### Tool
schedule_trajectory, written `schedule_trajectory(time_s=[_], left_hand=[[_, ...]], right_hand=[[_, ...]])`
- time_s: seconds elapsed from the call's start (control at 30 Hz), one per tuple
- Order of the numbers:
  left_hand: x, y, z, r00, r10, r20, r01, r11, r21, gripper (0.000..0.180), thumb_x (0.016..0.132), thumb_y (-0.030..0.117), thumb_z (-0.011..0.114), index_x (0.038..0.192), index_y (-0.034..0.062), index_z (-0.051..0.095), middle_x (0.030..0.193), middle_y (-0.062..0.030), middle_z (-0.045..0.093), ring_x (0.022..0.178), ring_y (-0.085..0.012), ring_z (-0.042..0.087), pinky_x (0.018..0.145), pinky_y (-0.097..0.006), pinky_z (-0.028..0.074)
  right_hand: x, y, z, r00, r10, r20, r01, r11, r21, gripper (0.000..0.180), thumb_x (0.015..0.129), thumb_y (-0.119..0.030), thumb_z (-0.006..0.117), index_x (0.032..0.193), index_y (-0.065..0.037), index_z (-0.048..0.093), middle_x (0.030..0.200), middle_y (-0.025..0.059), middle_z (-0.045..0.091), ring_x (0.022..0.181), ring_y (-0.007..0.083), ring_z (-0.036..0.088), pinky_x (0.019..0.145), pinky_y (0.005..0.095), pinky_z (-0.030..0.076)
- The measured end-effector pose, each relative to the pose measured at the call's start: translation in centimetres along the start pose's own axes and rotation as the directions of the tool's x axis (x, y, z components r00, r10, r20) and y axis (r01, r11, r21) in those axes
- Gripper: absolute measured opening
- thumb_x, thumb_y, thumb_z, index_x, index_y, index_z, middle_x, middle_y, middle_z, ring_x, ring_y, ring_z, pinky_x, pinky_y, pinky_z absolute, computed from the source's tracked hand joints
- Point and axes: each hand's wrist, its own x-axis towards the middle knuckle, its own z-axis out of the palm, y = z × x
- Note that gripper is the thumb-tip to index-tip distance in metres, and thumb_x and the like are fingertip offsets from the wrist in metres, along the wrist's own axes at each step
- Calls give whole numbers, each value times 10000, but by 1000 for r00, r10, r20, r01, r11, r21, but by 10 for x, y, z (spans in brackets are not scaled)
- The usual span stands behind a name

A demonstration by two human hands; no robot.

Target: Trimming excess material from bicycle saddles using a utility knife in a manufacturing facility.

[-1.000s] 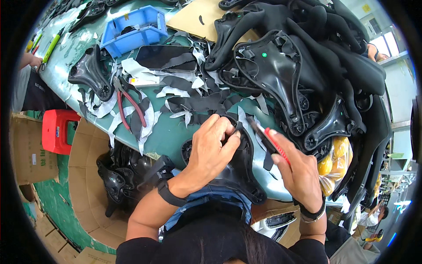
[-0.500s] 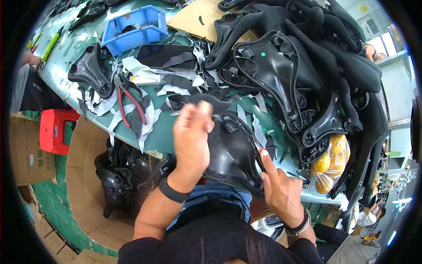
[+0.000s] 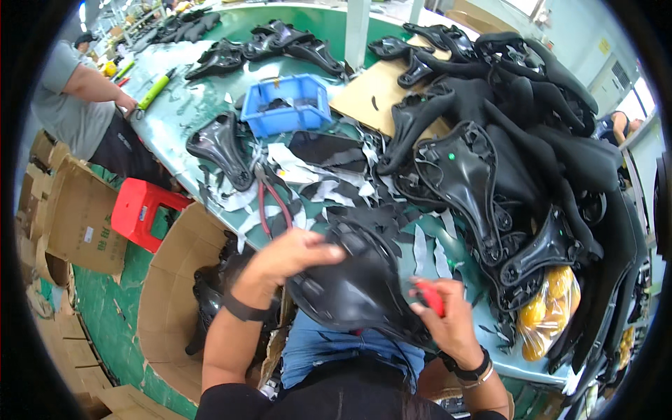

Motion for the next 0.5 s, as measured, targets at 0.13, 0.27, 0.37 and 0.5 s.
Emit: schedule_trajectory(time_s=[0.13, 0.27, 0.37, 0.5], left_hand=[[-6, 60, -65, 863, 328, -383, -451, 843, -293, 408, 891, 235, 657, 1213, -6, 583, 1130, -118, 658, 962, -196, 661, 867, -343, 537], [62, 92, -116, 660, 359, -660, -641, 727, -245, 547, 891, 457, 646, 1169, -3, 547, 1166, -102, 585, 897, -151, 573, 810, -325, 493], [133, 104, -59, 742, 553, -379, -570, 818, 78, 331, 858, 271, 668, 1081, 30, 620, 961, -81, 647, 764, -144, 609, 716, -279, 508], [213, 104, 23, 938, 289, -193, -197, 900, 389, 454, 807, 363, 717, 1043, -10, 611, 866, -50, 605, 728, -129, 553, 627, -260, 447]], right_hand=[[-11, 5, -19, 851, 312, -423, -189, 933, 308, 316, 887, -7, 600, 1152, 0, 428, 1034, 119, 656, 812, 134, 639, 676, 250, 509], [-18, 12, -14, 857, 420, -299, -289, 871, 397, 321, 887, -25, 596, 1162, 3, 432, 1004, 119, 656, 780, 138, 643, 643, 237, 499], [-18, 12, -5, 857, 445, -261, -322, 857, 402, 320, 902, -43, 590, 1175, 0, 428, 1025, 114, 656, 798, 144, 651, 648, 253, 506], [-20, 15, 0, 850, 487, -198, -367, 820, 439, 316, 928, -79, 575, 1191, 1, 419, 1051, 122, 652, 824, 152, 655, 672, 272, 522]])
